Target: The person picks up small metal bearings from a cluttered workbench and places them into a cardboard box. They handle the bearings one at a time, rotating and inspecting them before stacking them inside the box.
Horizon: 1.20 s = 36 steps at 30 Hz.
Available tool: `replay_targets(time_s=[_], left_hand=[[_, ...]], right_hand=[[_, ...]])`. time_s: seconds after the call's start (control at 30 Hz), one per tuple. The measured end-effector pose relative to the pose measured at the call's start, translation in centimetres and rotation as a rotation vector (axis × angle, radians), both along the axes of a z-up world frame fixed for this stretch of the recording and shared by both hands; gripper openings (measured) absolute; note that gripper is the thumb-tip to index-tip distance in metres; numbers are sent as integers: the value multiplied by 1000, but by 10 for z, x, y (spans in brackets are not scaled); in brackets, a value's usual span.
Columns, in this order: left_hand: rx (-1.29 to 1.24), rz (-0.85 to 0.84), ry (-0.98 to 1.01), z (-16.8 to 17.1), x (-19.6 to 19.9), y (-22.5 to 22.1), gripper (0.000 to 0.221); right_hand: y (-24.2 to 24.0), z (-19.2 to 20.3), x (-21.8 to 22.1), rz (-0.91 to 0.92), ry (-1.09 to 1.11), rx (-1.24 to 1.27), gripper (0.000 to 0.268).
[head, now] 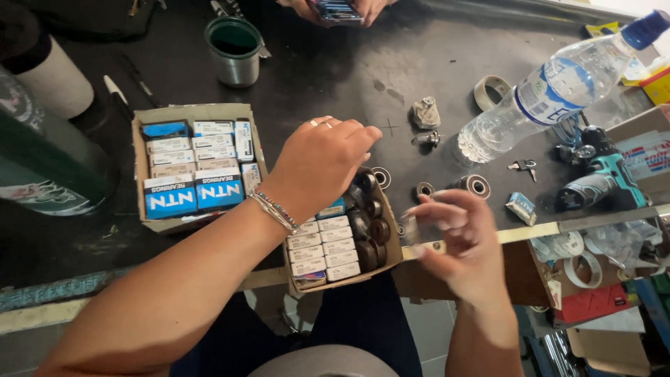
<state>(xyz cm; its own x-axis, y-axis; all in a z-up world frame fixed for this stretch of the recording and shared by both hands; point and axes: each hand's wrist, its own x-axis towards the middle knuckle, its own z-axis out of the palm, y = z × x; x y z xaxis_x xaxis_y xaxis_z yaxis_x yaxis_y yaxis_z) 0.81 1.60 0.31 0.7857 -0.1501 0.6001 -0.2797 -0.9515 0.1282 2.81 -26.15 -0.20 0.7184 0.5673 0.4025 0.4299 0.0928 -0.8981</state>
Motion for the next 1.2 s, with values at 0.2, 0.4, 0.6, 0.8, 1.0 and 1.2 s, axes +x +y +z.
replay_targets(time_s=[0.2,0.4,0.6,0.8,1.0,1.2], left_hand=[[-24,-22,-33,13,-3,1,27],[-23,-32,-65,15,-6,0,24],[-12,-7,-58,14,-5,-1,26],[-6,-19,-39,14,-4,0,28],[-16,-7,-53,13,-3,2,25],[-34,2,-51,17,-4,1,26]], right_hand=[[29,9,-24,126,-158,-109,67],[32,29,-29,125,-374,-289,23],[42,49,-30,205,-640,-431,16],[77,75,-17,462,-786,-805,25],[97,83,-13,673,-921,-970,18],[87,88,9,763,-688,-784,24]])
